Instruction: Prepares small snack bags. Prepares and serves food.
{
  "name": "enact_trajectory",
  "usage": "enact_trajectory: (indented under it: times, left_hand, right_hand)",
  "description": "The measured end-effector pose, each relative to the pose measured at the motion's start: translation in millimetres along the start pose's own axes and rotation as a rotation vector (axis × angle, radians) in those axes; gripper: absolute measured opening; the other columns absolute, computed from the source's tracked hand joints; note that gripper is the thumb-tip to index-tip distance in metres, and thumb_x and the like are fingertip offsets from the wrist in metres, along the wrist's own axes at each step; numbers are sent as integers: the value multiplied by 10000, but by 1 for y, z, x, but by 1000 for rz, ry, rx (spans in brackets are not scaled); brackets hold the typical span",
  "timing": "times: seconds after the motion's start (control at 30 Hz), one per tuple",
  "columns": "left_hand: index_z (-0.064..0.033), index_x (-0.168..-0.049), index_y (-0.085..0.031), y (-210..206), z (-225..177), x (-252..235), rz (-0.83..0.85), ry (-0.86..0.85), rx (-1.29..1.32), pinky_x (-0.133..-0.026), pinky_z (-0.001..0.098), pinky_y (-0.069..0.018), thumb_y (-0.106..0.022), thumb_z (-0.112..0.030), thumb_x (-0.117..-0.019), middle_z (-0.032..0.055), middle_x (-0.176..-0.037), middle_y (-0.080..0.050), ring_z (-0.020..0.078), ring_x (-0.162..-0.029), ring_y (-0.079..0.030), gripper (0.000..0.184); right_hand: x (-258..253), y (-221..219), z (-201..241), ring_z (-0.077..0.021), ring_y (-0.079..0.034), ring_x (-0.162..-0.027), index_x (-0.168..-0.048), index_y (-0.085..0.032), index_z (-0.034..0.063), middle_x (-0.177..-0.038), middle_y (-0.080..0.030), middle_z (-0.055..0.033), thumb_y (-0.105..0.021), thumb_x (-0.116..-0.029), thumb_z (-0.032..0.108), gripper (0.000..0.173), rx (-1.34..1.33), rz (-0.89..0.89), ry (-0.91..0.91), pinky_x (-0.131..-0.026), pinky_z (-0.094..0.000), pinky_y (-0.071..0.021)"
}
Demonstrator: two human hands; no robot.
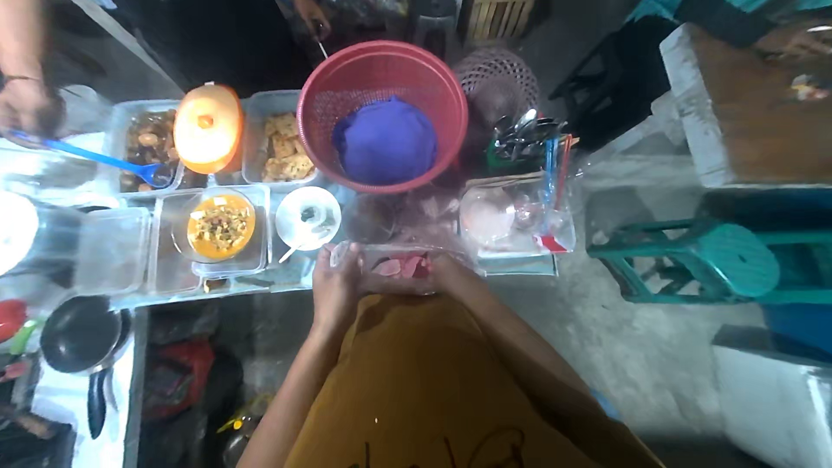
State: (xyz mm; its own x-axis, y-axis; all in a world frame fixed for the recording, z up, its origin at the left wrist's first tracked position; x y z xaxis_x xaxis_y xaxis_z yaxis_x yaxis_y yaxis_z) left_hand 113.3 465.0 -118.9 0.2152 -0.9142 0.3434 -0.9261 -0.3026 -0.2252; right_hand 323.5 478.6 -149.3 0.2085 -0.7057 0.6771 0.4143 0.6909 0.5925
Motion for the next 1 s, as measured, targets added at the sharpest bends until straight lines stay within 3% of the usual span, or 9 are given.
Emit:
enact_trajectory:
  times: [0.13, 0.2, 0.3, 0.43, 0.63, 0.73, 0.8, 0.93, 1.0]
  left_hand:
    - [-54, -1070, -486, 2, -8, 0, 47, -474, -443, -776, 279, -587, -697, -74, -943, 33, -1065, -701, 103, -913, -690, 247]
    - [-24, -1004, -612, 2, -2, 8, 115, -825, -752, -1025, 441, -511, -707, -109, -922, 147, -1317, -629, 262, -1226, -599, 152]
    - [-174, -1109, -731, -8, 5, 33, 427, -1245, -923, -1068, 487, -477, -681, -148, -979, 102, -1236, -694, 270, -1187, -637, 142]
    - [-210, -1242, -723, -15, 17, 9, 592, -964, -1343, -1189, 642, -298, -561, -251, -1047, 0, -1194, -735, 240, -1264, -625, 256]
    - [-110, -843, -772, -17, 14, -12, 392, -757, -1508, -1166, 788, -12, -600, -461, -1000, 28, -1457, -604, 340, -1505, -355, 422]
    - [-126, -958, -759, -25, 9, -11, 381, -748, -1461, -1146, 808, -9, -622, -449, -986, 56, -1471, -582, 366, -1508, -334, 352]
    - [-135, -1084, -712, -31, 5, -6, 395, -743, -1402, -1144, 805, -61, -556, -421, -1024, 42, -1308, -678, 357, -1446, -428, 331]
    - [-64, -1215, -673, -39, 9, -2, 371, -725, -1418, -1160, 779, -140, -599, -637, -944, 102, -1128, -729, 369, -1282, -588, 638]
    - [-68, -1312, -631, -41, 14, -11, 337, -660, -1444, -1164, 745, -183, -666, -478, -948, 110, -1142, -730, 359, -1208, -635, 549]
  right_hand:
    - [-6, 4, 1, -394, -558, -1337, -1462, -517, 20, -1430, -580, -234, -627, -977, 141, 511, 103, -24, -35, -1099, -592, -450]
    - [-19, -1, 2, -399, -549, -1346, -1495, -492, 50, -1445, -566, -235, -631, -957, 83, 557, 137, -7, 18, -1101, -589, -451]
    - [-34, -5, 4, -392, -588, -1302, -1507, -502, 115, -1406, -603, -218, -616, -975, 118, 544, 92, -15, 65, -1068, -594, -477]
    - [-29, 13, 7, -407, -623, -1238, -1343, -614, -27, -1318, -642, -265, -485, -1056, 72, 330, 12, 24, 49, -1062, -574, -472]
    - [-16, 45, 7, -360, -658, -1164, -1289, -620, -21, -1228, -671, -234, -530, -1071, 208, 329, -9, 8, 84, -1018, -548, -509]
    - [-1, 54, 13, -333, -666, -1164, -1339, -601, 17, -1248, -676, -206, -549, -1056, 186, 333, -32, -62, 87, -1018, -533, -519]
    - [8, 56, 20, -365, -662, -1182, -1367, -579, 2, -1271, -665, -225, -506, -1084, 219, 363, 21, -131, 19, -1015, -555, -517]
    - [0, 53, 15, -373, -667, -1155, -1317, -595, -22, -1227, -670, -239, -435, -1107, 268, 392, 12, -136, -33, -993, -558, -524]
    - [-5, 51, 7, -337, -690, -1063, -1298, -610, -9, -1139, -692, -219, -452, -1104, 333, 423, -120, -96, 43, -952, -545, -542]
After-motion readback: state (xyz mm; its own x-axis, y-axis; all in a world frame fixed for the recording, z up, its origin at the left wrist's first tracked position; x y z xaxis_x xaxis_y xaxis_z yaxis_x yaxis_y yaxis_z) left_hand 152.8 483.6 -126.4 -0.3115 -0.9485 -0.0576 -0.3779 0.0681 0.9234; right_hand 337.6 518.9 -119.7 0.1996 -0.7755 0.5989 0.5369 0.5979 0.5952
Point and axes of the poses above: each hand's wrist, its own x-axis away from the middle knuckle, its own y-axis out of the back of the hand, z = x × y, the point moved 2 cm from there along -x, towards the middle knuckle
